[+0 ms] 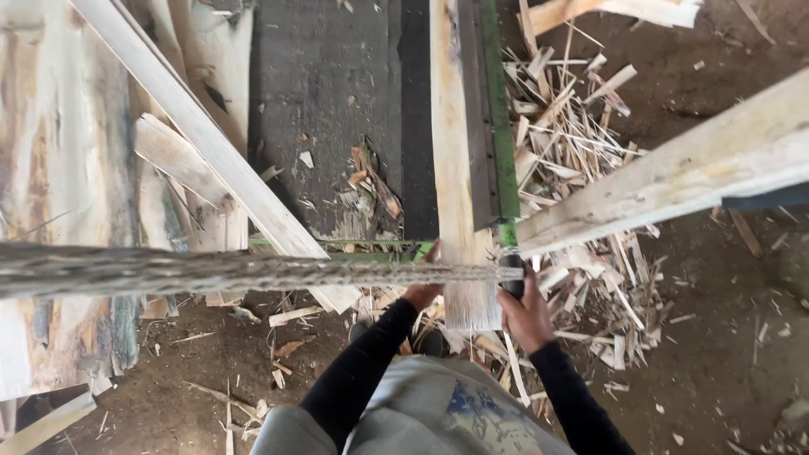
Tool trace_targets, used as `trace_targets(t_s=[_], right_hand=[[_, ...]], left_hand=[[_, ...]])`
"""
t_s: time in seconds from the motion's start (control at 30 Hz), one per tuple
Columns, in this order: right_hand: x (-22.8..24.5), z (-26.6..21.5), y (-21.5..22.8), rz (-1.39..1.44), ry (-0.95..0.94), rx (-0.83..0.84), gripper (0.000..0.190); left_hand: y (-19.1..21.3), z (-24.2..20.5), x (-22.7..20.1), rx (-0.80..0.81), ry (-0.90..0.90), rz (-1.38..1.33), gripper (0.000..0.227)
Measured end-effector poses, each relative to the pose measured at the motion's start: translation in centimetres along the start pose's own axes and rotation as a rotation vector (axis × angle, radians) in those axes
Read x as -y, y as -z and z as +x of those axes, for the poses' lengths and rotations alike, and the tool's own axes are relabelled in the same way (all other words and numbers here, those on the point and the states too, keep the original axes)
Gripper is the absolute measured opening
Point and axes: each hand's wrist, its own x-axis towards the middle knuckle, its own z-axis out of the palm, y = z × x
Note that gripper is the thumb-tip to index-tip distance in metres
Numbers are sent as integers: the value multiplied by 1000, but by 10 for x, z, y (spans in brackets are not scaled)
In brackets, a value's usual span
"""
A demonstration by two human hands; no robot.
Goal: Trimming and cutting thin wood strips using a manual guillotine cutter.
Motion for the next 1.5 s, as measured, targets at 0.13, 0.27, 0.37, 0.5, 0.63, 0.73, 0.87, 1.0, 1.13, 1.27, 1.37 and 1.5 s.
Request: trace_targets(t_s=[0.13, 0.27, 0.37, 0.5, 0.63, 0.73, 0.87, 1.0, 1.13, 1.27, 1.37, 1.5], right_hand=[[19, -9, 9, -69, -50, 32, 77], [34, -13, 10, -38, -62, 26, 72], [-65, 22, -2, -242, 352, -41, 64], [-42, 12, -5, -224, 230, 5, 67], [-24, 14, 21, -229, 82, 111, 62], [11, 5, 29, -402, 260, 146, 60], [39, -6, 20, -232, 12, 55, 69], [-12, 10, 2, -296, -60, 10, 71], [-44, 24, -7, -338, -47, -3, 71], [-12, 13, 1, -329, -125, 25, 67], [40, -7, 13, -222, -99, 35, 62], [5, -2, 5, -255, -17, -13, 57]], left_hand=[[-19, 22, 33, -204, -170, -153, 71], [-38, 19, 60, -119, -7, -86, 46], [-12, 22, 30, -156, -299, -168, 72], [-4, 14, -13, -371, -350, -56, 78], [-4, 25, -3, -441, -257, 307, 79], [38, 19, -9, -695, -581, 361, 85], [80, 41, -99, -406, -49, -17, 86], [101, 87, -112, -174, 351, -282, 87], [83, 125, -65, -365, 68, -73, 88], [89, 128, -72, -347, 145, -43, 84], [92, 131, -69, -329, 145, -77, 81], [72, 138, -52, -397, 62, -122, 83]])
